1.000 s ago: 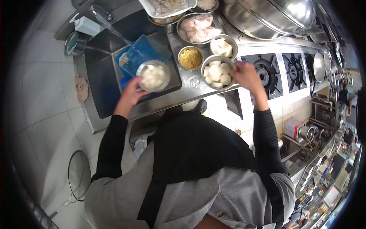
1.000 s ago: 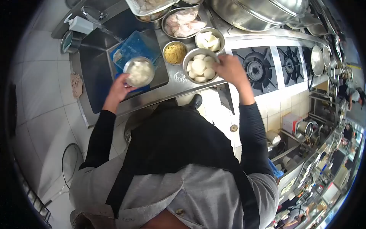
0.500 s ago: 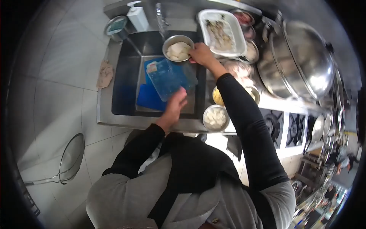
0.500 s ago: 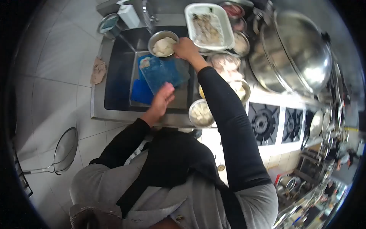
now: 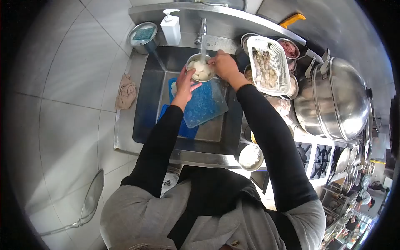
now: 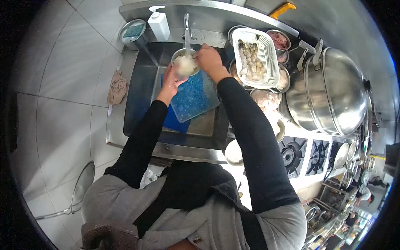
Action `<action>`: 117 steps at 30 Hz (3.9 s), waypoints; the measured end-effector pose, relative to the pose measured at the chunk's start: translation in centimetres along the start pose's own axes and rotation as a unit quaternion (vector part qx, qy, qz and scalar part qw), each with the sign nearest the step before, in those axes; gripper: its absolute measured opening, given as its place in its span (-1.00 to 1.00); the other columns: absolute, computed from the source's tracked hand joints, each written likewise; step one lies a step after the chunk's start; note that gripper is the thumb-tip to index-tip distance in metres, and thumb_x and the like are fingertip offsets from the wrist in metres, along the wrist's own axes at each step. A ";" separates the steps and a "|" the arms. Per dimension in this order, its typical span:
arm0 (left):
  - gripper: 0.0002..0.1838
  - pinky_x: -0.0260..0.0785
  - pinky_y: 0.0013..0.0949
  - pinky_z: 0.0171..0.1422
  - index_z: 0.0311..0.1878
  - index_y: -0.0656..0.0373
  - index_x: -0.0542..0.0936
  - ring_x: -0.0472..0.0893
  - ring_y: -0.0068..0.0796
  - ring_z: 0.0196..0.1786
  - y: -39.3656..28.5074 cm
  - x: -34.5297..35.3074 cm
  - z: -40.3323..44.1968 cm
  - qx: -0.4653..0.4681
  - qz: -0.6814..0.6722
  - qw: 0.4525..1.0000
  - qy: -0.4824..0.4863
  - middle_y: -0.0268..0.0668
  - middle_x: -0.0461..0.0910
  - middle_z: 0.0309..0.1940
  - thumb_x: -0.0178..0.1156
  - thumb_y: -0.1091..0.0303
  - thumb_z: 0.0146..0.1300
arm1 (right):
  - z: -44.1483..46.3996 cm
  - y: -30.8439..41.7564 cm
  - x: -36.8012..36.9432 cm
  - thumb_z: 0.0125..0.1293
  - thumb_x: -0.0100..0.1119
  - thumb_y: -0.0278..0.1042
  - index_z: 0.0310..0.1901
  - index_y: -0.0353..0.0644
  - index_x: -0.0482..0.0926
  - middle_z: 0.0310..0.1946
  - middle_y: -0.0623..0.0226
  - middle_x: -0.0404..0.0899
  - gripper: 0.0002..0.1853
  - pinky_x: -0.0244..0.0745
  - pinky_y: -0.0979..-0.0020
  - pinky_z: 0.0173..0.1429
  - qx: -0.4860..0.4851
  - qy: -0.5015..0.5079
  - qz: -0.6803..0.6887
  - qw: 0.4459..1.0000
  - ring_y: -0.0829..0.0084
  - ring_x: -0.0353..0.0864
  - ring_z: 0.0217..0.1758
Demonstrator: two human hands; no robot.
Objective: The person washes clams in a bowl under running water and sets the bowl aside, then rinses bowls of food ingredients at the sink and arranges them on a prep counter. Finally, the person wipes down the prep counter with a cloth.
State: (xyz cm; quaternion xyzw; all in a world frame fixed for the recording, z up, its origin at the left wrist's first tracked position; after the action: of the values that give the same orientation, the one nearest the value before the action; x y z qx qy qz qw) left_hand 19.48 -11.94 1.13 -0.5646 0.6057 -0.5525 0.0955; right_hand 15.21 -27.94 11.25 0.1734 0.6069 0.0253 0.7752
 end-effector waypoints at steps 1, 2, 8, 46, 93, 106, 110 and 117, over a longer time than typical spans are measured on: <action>-0.30 0.55 0.01 0.13 0.46 -0.10 0.26 0.52 -0.14 0.22 -0.1 -0.2 -0.1 0.003 -0.006 1.000 0.005 -0.26 0.40 0.30 0.27 0.16 0.28 | 0.7 0.2 0.9 0.17 0.25 -0.26 -0.26 0.05 0.75 -0.03 0.21 0.55 -0.86 0.49 0.04 0.11 -0.014 0.009 -0.052 0.999 0.05 0.55 0.07; -0.31 0.55 0.01 0.13 0.45 -0.09 0.28 0.52 -0.13 0.22 -0.3 -0.6 -0.1 0.007 -0.012 1.000 0.008 -0.26 0.39 0.30 0.27 0.15 0.27 | 1.4 0.6 1.9 0.17 0.24 -0.24 -0.25 0.03 0.75 0.13 0.29 0.48 -0.84 0.44 -0.02 0.14 -0.021 0.015 -0.055 0.998 0.09 0.49 0.17; -0.36 0.52 0.04 0.15 0.36 -0.13 0.35 0.49 -0.08 0.24 2.6 -5.2 1.9 -0.083 -0.038 0.994 -0.067 -0.29 0.38 0.30 0.28 0.06 0.22 | 6.7 1.2 5.2 0.24 0.15 -0.38 -0.30 -0.19 0.73 -0.32 0.27 0.71 -0.83 0.55 0.19 -0.06 -0.012 0.020 0.350 0.937 0.27 0.69 -0.19; -0.37 0.18 -0.15 0.45 0.33 0.23 0.43 0.38 -0.09 0.38 -3.4 10.7 -3.9 0.177 0.405 0.886 0.138 -0.03 0.38 0.33 0.11 -0.07 0.41 | -12.6 1.6 5.2 0.27 -0.03 0.36 0.35 -0.05 0.39 0.38 0.08 0.33 -0.23 0.10 -0.15 0.47 0.248 -0.131 0.916 0.287 0.04 0.29 0.45; -0.41 0.53 0.08 0.23 0.28 0.09 0.33 0.34 0.11 0.33 -0.2 -4.6 -2.6 -0.010 -0.048 0.997 -0.065 -0.13 0.32 0.23 0.31 0.21 0.24 | -11.0 -4.2 -14.1 0.18 0.25 -0.19 -0.27 -0.38 0.57 -0.48 0.16 0.63 -0.66 0.49 0.34 -0.34 0.257 -0.030 0.205 0.944 0.37 0.67 -0.37; -0.39 0.61 -0.03 0.07 0.28 0.15 0.37 0.51 0.00 0.10 2.3 -17.4 -14.7 -0.019 -0.088 0.976 -0.198 -0.13 0.37 0.15 0.33 0.29 0.17 | 0.5 -2.6 3.0 0.23 0.06 -0.53 -0.25 -0.68 0.57 -0.34 -0.13 0.70 -0.73 0.76 0.29 -0.38 0.353 0.041 0.500 0.790 0.18 0.77 -0.43; -0.40 0.62 -0.06 0.06 0.27 0.16 0.38 0.50 -0.03 0.09 2.6 -19.6 -16.0 -0.022 -0.068 0.969 -0.235 -0.14 0.36 0.16 0.34 0.29 0.18 | -0.8 -2.7 1.2 0.23 0.05 -0.46 -0.31 -0.64 0.62 -0.40 -0.08 0.71 -0.71 0.75 0.31 -0.36 0.363 0.033 0.453 0.813 0.21 0.78 -0.42; -0.42 0.62 -0.10 0.05 0.27 0.13 0.40 0.53 -0.10 0.02 2.3 -19.8 -14.6 -0.005 -0.062 0.975 -0.216 -0.16 0.40 0.13 0.33 0.29 0.20 | -1.2 -3.4 -1.4 0.21 0.05 -0.28 -0.41 -0.46 0.66 -0.46 -0.02 0.72 -0.66 0.73 0.35 -0.27 0.288 0.038 0.286 0.913 0.29 0.78 -0.44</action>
State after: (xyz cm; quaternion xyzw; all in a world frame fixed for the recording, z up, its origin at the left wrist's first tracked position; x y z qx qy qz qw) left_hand 14.15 11.33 -5.24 -0.7072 0.5378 -0.4193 0.1867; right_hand 13.13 -31.17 11.25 0.5536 0.5418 0.0767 0.6278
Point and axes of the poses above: each hand's wrist, its own z-axis towards the middle knuckle, its own x-axis out of the palm, y = z × x, the point moved 8 cm from there along z, towards the middle knuckle
